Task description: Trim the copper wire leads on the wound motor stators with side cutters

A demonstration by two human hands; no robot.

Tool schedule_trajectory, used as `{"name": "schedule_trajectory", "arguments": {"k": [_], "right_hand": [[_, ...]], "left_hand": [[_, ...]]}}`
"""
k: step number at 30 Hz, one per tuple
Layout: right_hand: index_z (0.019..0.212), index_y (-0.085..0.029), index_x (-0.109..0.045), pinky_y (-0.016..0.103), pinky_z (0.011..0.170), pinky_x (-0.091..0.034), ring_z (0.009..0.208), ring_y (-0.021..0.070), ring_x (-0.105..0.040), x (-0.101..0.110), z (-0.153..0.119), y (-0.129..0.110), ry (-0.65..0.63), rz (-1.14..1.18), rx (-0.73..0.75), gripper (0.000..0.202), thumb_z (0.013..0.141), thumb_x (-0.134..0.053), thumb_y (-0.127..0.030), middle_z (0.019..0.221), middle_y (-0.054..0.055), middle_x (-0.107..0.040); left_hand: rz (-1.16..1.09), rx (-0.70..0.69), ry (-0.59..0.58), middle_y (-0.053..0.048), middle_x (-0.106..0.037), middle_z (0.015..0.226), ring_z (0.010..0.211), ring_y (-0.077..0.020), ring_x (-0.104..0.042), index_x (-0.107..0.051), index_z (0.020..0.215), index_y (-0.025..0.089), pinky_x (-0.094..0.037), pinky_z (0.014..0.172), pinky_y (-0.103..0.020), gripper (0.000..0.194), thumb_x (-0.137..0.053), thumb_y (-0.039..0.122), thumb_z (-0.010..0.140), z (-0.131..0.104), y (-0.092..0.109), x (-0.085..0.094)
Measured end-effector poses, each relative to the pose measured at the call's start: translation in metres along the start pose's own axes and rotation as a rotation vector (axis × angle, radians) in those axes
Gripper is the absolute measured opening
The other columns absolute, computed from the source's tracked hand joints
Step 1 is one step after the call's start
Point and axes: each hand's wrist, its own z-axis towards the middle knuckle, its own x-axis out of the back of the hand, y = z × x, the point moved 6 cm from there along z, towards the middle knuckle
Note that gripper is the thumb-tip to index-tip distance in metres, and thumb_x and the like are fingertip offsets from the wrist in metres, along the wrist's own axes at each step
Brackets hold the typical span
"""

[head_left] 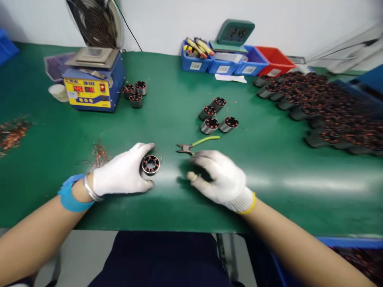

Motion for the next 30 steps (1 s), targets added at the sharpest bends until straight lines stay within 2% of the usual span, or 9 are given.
{"name": "schedule_trajectory", "arguments": {"k": [2,4,8,12,18,21,24,28,30], "right_hand": [[0.103,-0.02,-0.065,0.033,0.074,-0.052,0.089,0.0211,-0.065,-0.014,0.006,-0.013,-0.167,0.122,-0.153,0.034,0.082,-0.065,-0.047,0.105,0.009,-0.068],[0.105,-0.021,-0.065,0.029,0.066,-0.048,0.081,0.0183,-0.064,-0.027,0.019,-0.025,-0.273,0.197,-0.273,0.043,0.075,-0.072,-0.052,0.101,0.005,-0.069],[0.09,-0.021,-0.064,0.025,0.056,-0.037,0.063,0.0139,-0.056,-0.041,0.049,-0.033,-0.335,0.28,-0.431,0.036,0.078,-0.067,-0.055,0.073,-0.001,-0.064],[0.078,-0.019,-0.059,0.024,0.055,-0.031,0.058,0.0117,-0.051,-0.043,0.059,-0.032,-0.347,0.288,-0.4,0.025,0.091,-0.052,-0.039,0.064,-0.002,-0.059],[0.083,-0.02,-0.065,0.027,0.058,-0.028,0.069,0.0183,-0.057,-0.021,0.05,-0.014,-0.483,-0.094,-0.455,0.028,0.093,-0.051,-0.042,0.081,0.004,-0.068],[0.103,-0.023,-0.067,0.029,0.065,-0.039,0.082,0.0215,-0.063,-0.015,0.057,-0.017,-0.478,0.012,-0.405,0.032,0.088,-0.059,-0.05,0.098,0.006,-0.07],[0.12,-0.025,-0.063,0.031,0.072,-0.043,0.095,0.0241,-0.064,-0.02,0.063,-0.024,-0.417,0.16,-0.376,0.057,0.074,-0.072,-0.056,0.114,0.006,-0.067],[0.092,-0.022,-0.069,0.026,0.064,-0.038,0.077,0.0155,-0.061,-0.033,0.059,-0.035,-0.418,0.202,-0.293,0.023,0.088,-0.061,-0.043,0.087,0.001,-0.069],[0.08,-0.02,-0.067,0.024,0.059,-0.033,0.066,0.0114,-0.056,-0.035,0.055,-0.037,-0.443,0.234,-0.261,0.024,0.093,-0.053,-0.035,0.074,-0.001,-0.065]], "left_hand": [[-0.052,-0.017,0.013,-0.007,-0.061,0.126,0.113,-0.0238,-0.061,-0.052,0.128,0.021,-0.048,0.097,-0.032,0.058,-0.063,0.035,0.072,0.002,-0.005,-0.002],[-0.037,0.104,0.037,-0.006,-0.067,0.105,0.095,-0.0245,-0.066,-0.06,0.105,0.021,-0.052,0.081,-0.033,0.04,-0.064,0.042,0.072,0.005,-0.01,-0.004],[0.037,0.266,0.066,-0.005,-0.065,0.089,0.076,-0.0238,-0.064,-0.056,0.089,0.022,-0.044,0.061,-0.032,0.041,-0.064,0.056,0.067,0.007,-0.007,-0.005],[0.058,0.244,0.105,-0.003,-0.062,0.083,0.072,-0.021,-0.061,-0.052,0.08,0.022,-0.039,0.059,-0.03,0.04,-0.061,0.059,0.069,0.007,-0.007,-0.002],[0.111,0.333,0.083,-0.004,-0.061,0.085,0.07,-0.0228,-0.062,-0.052,0.083,0.022,-0.037,0.054,-0.031,0.046,-0.062,0.064,0.067,0.007,-0.011,-0.002],[0.041,0.282,0.068,-0.005,-0.062,0.096,0.074,-0.0234,-0.063,-0.054,0.092,0.023,-0.043,0.057,-0.032,0.054,-0.069,0.064,0.06,0.004,-0.012,-0.002],[-0.087,0.203,0.048,-0.005,-0.064,0.105,0.083,-0.0232,-0.065,-0.055,0.105,0.024,-0.049,0.063,-0.032,0.055,-0.071,0.055,0.062,0.002,-0.014,-0.002],[-0.136,0.166,0.043,-0.003,-0.067,0.095,0.082,-0.0222,-0.065,-0.059,0.099,0.023,-0.049,0.066,-0.031,0.038,-0.065,0.047,0.069,0.004,-0.017,-0.001],[-0.118,0.182,0.039,-0.002,-0.067,0.087,0.075,-0.0217,-0.064,-0.059,0.093,0.023,-0.047,0.061,-0.031,0.038,-0.068,0.049,0.067,0.005,-0.018,-0.001]]}}
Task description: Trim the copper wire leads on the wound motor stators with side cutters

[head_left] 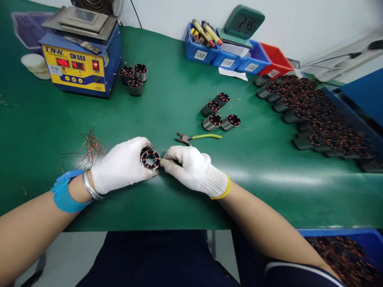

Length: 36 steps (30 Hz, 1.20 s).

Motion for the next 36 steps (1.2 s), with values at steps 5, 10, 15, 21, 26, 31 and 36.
{"name": "schedule_trajectory", "arguments": {"k": [5,10,15,21,26,31,36], "right_hand": [[0.074,-0.02,-0.062,0.025,0.053,-0.024,0.06,0.0114,-0.05,0.003,-0.004,0.011,-0.11,-0.139,-0.078,0.027,0.091,-0.054,-0.039,0.069,-0.002,-0.062],[0.08,-0.02,-0.065,0.027,0.057,-0.03,0.078,0.0205,-0.061,0.017,0.004,0.017,-0.03,-0.45,-0.053,0.026,0.094,-0.051,-0.037,0.081,0.005,-0.068],[0.102,-0.022,-0.068,0.03,0.073,-0.048,0.087,0.0207,-0.066,0.019,0.011,0.019,-0.079,-0.029,-0.059,0.035,0.075,-0.073,-0.044,0.099,0.003,-0.071],[0.096,-0.017,-0.068,0.031,0.086,-0.049,0.094,0.0176,-0.062,0.006,0.019,-0.008,0.345,0.164,0.21,0.02,0.087,-0.062,-0.033,0.101,0.005,-0.066],[0.082,-0.017,-0.065,0.031,0.079,-0.048,0.084,0.0172,-0.061,0.0,0.0,-0.002,0.388,0.069,0.235,0.015,0.089,-0.053,-0.019,0.09,0.005,-0.066],[0.084,-0.018,-0.066,0.032,0.073,-0.047,0.083,0.0193,-0.061,-0.004,-0.01,0.005,0.224,-0.075,0.147,0.017,0.089,-0.051,-0.023,0.089,0.006,-0.067],[0.11,-0.019,-0.064,0.032,0.073,-0.051,0.086,0.0188,-0.064,0.01,-0.015,0.012,0.19,0.03,0.043,0.028,0.086,-0.059,-0.032,0.114,0.007,-0.066]], "left_hand": [[0.035,0.045,0.008,-0.002,-0.067,0.086,0.074,-0.0221,-0.065,-0.059,0.091,0.023,-0.046,0.061,-0.031,0.04,-0.069,0.052,0.065,0.002,0.0,0.0],[0.06,0.07,-0.001,-0.003,-0.067,0.089,0.076,-0.0234,-0.065,-0.058,0.094,0.023,-0.046,0.063,-0.032,0.045,-0.07,0.053,0.062,0.002,-0.002,-0.001],[0.016,0.041,-0.014,-0.001,-0.067,0.085,0.073,-0.0223,-0.064,-0.058,0.09,0.024,-0.044,0.059,-0.031,0.039,-0.07,0.05,0.064,0.001,0.0,-0.001],[0.041,0.07,-0.023,-0.001,-0.066,0.077,0.066,-0.021,-0.062,-0.054,0.08,0.023,-0.039,0.054,-0.03,0.035,-0.07,0.05,0.064,0.002,0.002,0.001],[0.037,0.042,-0.001,-0.001,-0.067,0.08,0.069,-0.0212,-0.063,-0.056,0.084,0.023,-0.041,0.057,-0.029,0.033,-0.069,0.047,0.065,0.002,0.002,0.003],[0.038,0.008,-0.004,-0.001,-0.066,0.079,0.069,-0.0211,-0.063,-0.056,0.085,0.024,-0.043,0.056,-0.03,0.033,-0.069,0.048,0.066,0.001,0.004,-0.001],[0.075,0.0,-0.042,-0.005,-0.066,0.091,0.077,-0.0255,-0.065,-0.058,0.095,0.022,-0.049,0.063,-0.035,0.045,-0.07,0.053,0.065,-0.001,0.002,0.004]]}}
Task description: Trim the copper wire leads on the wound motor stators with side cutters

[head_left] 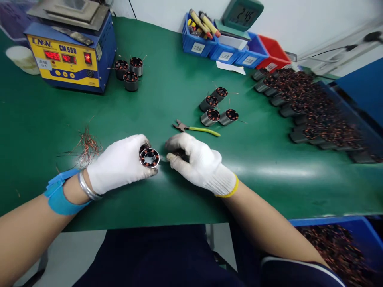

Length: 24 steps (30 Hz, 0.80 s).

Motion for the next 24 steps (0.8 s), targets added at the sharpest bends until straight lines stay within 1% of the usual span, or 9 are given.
{"name": "schedule_trajectory", "arguments": {"k": [2,4,6,8,10,12,16,20,24], "right_hand": [[0.137,-0.018,-0.047,0.034,0.072,-0.054,0.089,0.0206,-0.065,0.006,-0.005,-0.005,0.029,0.047,0.066,0.07,0.076,-0.071,-0.043,0.14,0.014,-0.051],[0.147,-0.014,-0.035,0.036,0.074,-0.055,0.101,0.0257,-0.063,0.003,-0.009,-0.012,0.032,0.007,0.177,0.096,0.068,-0.077,-0.052,0.15,0.019,-0.04],[0.139,-0.014,-0.046,0.036,0.073,-0.053,0.105,0.0281,-0.063,-0.009,-0.008,-0.015,-0.012,-0.151,0.223,0.076,0.078,-0.068,-0.054,0.139,0.017,-0.052],[0.121,-0.017,-0.06,0.033,0.064,-0.047,0.092,0.0255,-0.066,-0.023,-0.003,-0.011,-0.089,-0.328,0.193,0.043,0.094,-0.049,-0.048,0.115,0.011,-0.066],[0.109,-0.021,-0.065,0.031,0.058,-0.039,0.079,0.0213,-0.066,-0.032,0.002,-0.006,-0.168,-0.414,0.173,0.035,0.1,-0.038,-0.041,0.098,0.006,-0.069],[0.105,-0.023,-0.066,0.03,0.056,-0.033,0.078,0.0191,-0.065,-0.03,0.004,-0.005,-0.192,-0.41,0.203,0.032,0.1,-0.039,-0.04,0.097,0.004,-0.069],[0.099,-0.023,-0.065,0.03,0.053,-0.023,0.074,0.0176,-0.063,-0.017,0.0,-0.005,-0.208,-0.464,0.234,0.031,0.1,-0.039,-0.039,0.096,0.003,-0.069],[0.089,-0.023,-0.065,0.031,0.052,-0.014,0.064,0.0177,-0.059,-0.005,-0.01,-0.013,-0.143,-0.582,0.282,0.027,0.097,-0.041,-0.034,0.085,0.002,-0.068],[0.084,-0.021,-0.066,0.031,0.052,-0.015,0.062,0.0172,-0.058,0.003,-0.015,-0.014,-0.151,-0.572,0.284,0.024,0.093,-0.045,-0.029,0.078,0.003,-0.067]], "left_hand": [[-0.009,-0.05,0.028,-0.01,-0.062,0.112,0.094,-0.0307,-0.064,-0.055,0.113,0.019,-0.054,0.075,-0.04,0.073,-0.078,0.056,0.053,-0.003,0.0,0.006],[-0.068,-0.116,0.075,-0.013,-0.054,0.13,0.111,-0.0341,-0.059,-0.047,0.128,0.018,-0.053,0.089,-0.043,0.1,-0.084,0.056,0.044,-0.006,0.001,0.01],[-0.156,-0.16,0.105,-0.012,-0.055,0.13,0.114,-0.0316,-0.059,-0.046,0.131,0.019,-0.052,0.094,-0.042,0.092,-0.082,0.055,0.054,-0.009,0.004,0.01],[-0.202,-0.176,0.127,-0.009,-0.063,0.118,0.105,-0.0269,-0.063,-0.052,0.122,0.019,-0.053,0.091,-0.039,0.062,-0.073,0.048,0.071,-0.009,0.008,0.007],[-0.198,-0.199,0.143,-0.007,-0.066,0.105,0.095,-0.0233,-0.064,-0.058,0.11,0.018,-0.053,0.085,-0.037,0.038,-0.066,0.039,0.079,-0.009,0.012,0.003],[-0.172,-0.254,0.136,-0.005,-0.065,0.099,0.09,-0.0207,-0.063,-0.059,0.102,0.018,-0.053,0.082,-0.035,0.026,-0.063,0.032,0.082,-0.008,0.017,0.0],[-0.122,-0.362,0.108,-0.005,-0.059,0.1,0.089,-0.0187,-0.06,-0.06,0.1,0.018,-0.051,0.08,-0.033,0.021,-0.06,0.024,0.08,-0.007,0.024,-0.004],[-0.068,-0.367,0.128,-0.005,-0.054,0.097,0.082,-0.018,-0.056,-0.059,0.092,0.018,-0.049,0.073,-0.033,0.017,-0.058,0.018,0.075,-0.004,0.026,-0.011],[-0.059,-0.401,0.188,-0.005,-0.052,0.093,0.081,-0.0183,-0.053,-0.056,0.089,0.017,-0.047,0.072,-0.033,0.016,-0.054,0.014,0.074,-0.003,0.03,-0.016]]}}
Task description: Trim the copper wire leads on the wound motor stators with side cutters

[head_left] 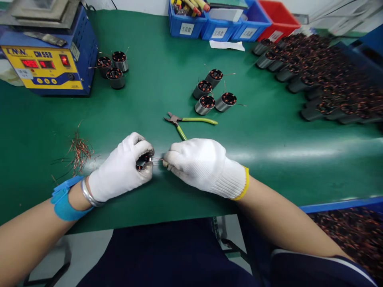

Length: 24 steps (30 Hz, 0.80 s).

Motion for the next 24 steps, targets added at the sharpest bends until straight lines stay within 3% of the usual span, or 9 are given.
{"name": "schedule_trajectory", "arguments": {"k": [3,6,10,12,15,20,24], "right_hand": [[0.095,-0.021,-0.069,0.027,0.055,-0.028,0.072,0.0177,-0.062,0.006,0.0,0.015,-0.013,0.282,-0.116,0.023,0.089,-0.056,-0.039,0.088,0.004,-0.07],[0.113,-0.022,-0.066,0.026,0.062,-0.039,0.076,0.017,-0.063,0.002,0.005,0.029,-0.039,0.671,-0.316,0.043,0.078,-0.068,-0.048,0.095,0.003,-0.071],[0.085,-0.021,-0.068,0.025,0.055,-0.036,0.058,0.0115,-0.054,-0.022,0.015,0.018,-0.231,0.901,-0.441,0.032,0.085,-0.058,-0.051,0.071,-0.001,-0.066],[0.074,-0.02,-0.064,0.024,0.051,-0.033,0.053,0.0095,-0.048,-0.031,0.018,0.012,-0.255,0.927,-0.466,0.032,0.086,-0.056,-0.048,0.063,-0.002,-0.062],[0.073,-0.019,-0.062,0.023,0.048,-0.03,0.051,0.0081,-0.045,-0.034,0.018,0.01,-0.233,0.934,-0.456,0.026,0.084,-0.056,-0.042,0.061,-0.003,-0.06],[0.072,-0.017,-0.059,0.022,0.045,-0.026,0.049,0.0073,-0.043,-0.033,0.014,0.012,-0.219,0.957,-0.416,0.024,0.083,-0.056,-0.038,0.059,-0.003,-0.056],[0.074,-0.017,-0.057,0.02,0.048,-0.039,0.051,0.0089,-0.051,-0.041,0.015,0.012,-0.255,1.272,-0.413,0.029,0.084,-0.059,-0.044,0.064,-0.001,-0.06]], "left_hand": [[-0.001,0.006,0.027,-0.006,-0.051,0.091,0.081,-0.0192,-0.051,-0.054,0.087,0.018,-0.046,0.071,-0.034,0.015,-0.053,0.013,0.073,-0.001,0.001,-0.002],[-0.008,0.016,0.029,-0.005,-0.051,0.089,0.079,-0.0194,-0.05,-0.052,0.085,0.018,-0.044,0.069,-0.034,0.013,-0.052,0.013,0.073,-0.002,0.0,-0.002],[-0.025,0.014,-0.008,-0.006,-0.052,0.092,0.082,-0.0204,-0.052,-0.051,0.089,0.017,-0.046,0.071,-0.034,0.013,-0.054,0.017,0.076,-0.004,-0.004,-0.001],[-0.037,0.011,-0.06,-0.006,-0.054,0.095,0.086,-0.0208,-0.054,-0.051,0.093,0.017,-0.047,0.074,-0.035,0.015,-0.056,0.021,0.079,-0.005,-0.006,0.0],[-0.064,0.015,-0.137,-0.005,-0.056,0.097,0.087,-0.0204,-0.055,-0.053,0.096,0.019,-0.047,0.075,-0.035,0.018,-0.059,0.029,0.082,-0.006,-0.009,0.002],[-0.064,0.016,-0.121,-0.004,-0.056,0.095,0.085,-0.0199,-0.055,-0.054,0.094,0.019,-0.047,0.075,-0.035,0.014,-0.058,0.026,0.082,-0.005,-0.007,0.004],[0.012,-0.038,-0.063,-0.008,-0.054,0.093,0.084,-0.0218,-0.052,-0.055,0.091,0.017,-0.047,0.074,-0.037,0.011,-0.051,0.019,0.081,-0.007,0.001,-0.002]]}}
